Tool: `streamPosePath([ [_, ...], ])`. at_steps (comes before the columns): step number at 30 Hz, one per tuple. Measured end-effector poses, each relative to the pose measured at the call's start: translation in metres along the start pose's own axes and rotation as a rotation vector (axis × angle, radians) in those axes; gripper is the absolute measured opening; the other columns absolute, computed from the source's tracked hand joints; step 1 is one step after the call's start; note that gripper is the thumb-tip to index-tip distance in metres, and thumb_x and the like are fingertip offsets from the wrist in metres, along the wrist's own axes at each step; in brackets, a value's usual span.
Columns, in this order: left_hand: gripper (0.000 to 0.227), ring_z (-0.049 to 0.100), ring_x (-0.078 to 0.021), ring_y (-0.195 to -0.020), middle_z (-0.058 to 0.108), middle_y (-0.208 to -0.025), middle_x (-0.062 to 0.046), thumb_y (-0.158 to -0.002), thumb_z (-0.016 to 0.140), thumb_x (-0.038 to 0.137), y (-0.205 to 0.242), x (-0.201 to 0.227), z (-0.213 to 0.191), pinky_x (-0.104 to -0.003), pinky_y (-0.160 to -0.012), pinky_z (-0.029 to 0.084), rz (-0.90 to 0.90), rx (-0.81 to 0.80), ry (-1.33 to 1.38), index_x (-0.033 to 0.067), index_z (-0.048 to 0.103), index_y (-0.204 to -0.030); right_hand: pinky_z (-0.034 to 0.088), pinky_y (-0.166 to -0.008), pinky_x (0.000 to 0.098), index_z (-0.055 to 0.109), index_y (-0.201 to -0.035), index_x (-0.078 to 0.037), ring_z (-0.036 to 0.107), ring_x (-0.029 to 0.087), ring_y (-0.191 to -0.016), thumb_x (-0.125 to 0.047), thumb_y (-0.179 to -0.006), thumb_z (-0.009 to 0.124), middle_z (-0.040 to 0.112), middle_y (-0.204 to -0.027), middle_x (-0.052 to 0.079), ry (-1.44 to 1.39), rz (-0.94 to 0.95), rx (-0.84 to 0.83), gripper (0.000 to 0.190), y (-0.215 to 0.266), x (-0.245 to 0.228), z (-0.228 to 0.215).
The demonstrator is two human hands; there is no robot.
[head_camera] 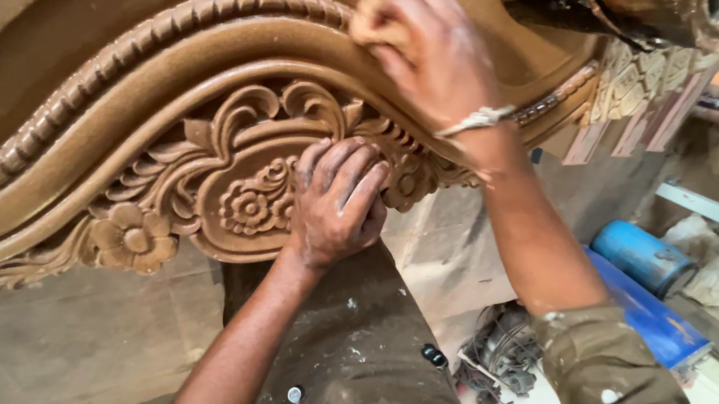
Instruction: The person applies a dark finish to an ornately carved wooden headboard using a cloth. They repeatedly dip the cloth into a can and rub the finish into the carved details and flat surfaces of the headboard.
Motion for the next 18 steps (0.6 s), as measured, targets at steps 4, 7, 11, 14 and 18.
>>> streamPosePath([
  [4, 0.041, 0.059, -0.0330, -0.122, 0.065, -0.123, -0.015, -0.077, 0.073, 0.009, 0.002, 0.002, -0.004, -0.051, -0.109, 0.043, 0.057, 0.007, 0.044, 0.0021, 0.067, -0.117, 0.055, -0.107, 0.0392, 0.061, -0.130, -0.005, 0.064, 0.027, -0.120, -0.009, -0.101, 0.071, 0.063, -0.128, 0.015, -0.187, 0.143, -0.083, 0.031, -0.003, -0.004, -0.023],
  [7, 0.042, 0.061, -0.0343, -0.116, 0.066, -0.117, -0.015, -0.076, 0.075, 0.012, 0.002, 0.003, -0.003, -0.050, -0.105, 0.047, 0.060, -0.027, 0.036, 0.0008, 0.066, -0.115, 0.050, -0.117, 0.0429, 0.060, -0.142, -0.009, 0.056, 0.031, -0.132, -0.003, -0.101, 0.067, 0.059, -0.138, 0.013, -0.146, -0.249, 0.088, 0.042, -0.025, -0.064, 0.006],
  [11, 0.043, 0.064, -0.0337, -0.108, 0.069, -0.110, -0.015, -0.076, 0.074, 0.011, 0.000, 0.006, 0.000, -0.047, -0.100, 0.051, 0.087, -0.025, 0.048, -0.0020, 0.065, -0.116, 0.046, -0.116, 0.0450, 0.066, -0.140, -0.019, 0.052, 0.035, -0.133, 0.001, -0.091, 0.070, 0.056, -0.144, 0.013, 0.027, -0.213, 0.113, 0.053, -0.008, -0.061, 0.020],
  [14, 0.039, 0.065, -0.0322, -0.103, 0.068, -0.102, -0.014, -0.076, 0.074, 0.008, -0.002, 0.004, -0.001, -0.046, -0.097, 0.053, 0.082, -0.029, 0.074, -0.0013, 0.066, -0.114, 0.043, -0.115, 0.0470, 0.066, -0.139, -0.015, 0.051, 0.039, -0.132, 0.005, -0.087, 0.070, 0.054, -0.143, 0.017, -0.020, 0.037, 0.140, 0.056, 0.054, -0.015, 0.002],
  [18, 0.037, 0.065, -0.0311, -0.101, 0.068, -0.100, -0.013, -0.075, 0.073, 0.006, -0.004, 0.002, -0.004, -0.045, -0.094, 0.052, 0.029, 0.011, 0.111, 0.0004, 0.066, -0.112, 0.046, -0.113, 0.0452, 0.064, -0.138, -0.007, 0.055, 0.038, -0.130, 0.004, -0.089, 0.067, 0.057, -0.139, 0.019, -0.074, 0.267, 0.084, 0.049, 0.134, 0.029, -0.020],
])
Point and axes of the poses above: each hand's wrist, its own y-axis away from the middle knuckle, its own z-axis out of the palm, x = y × z, the point moved 6 cm from there along -y, towards the middle knuckle
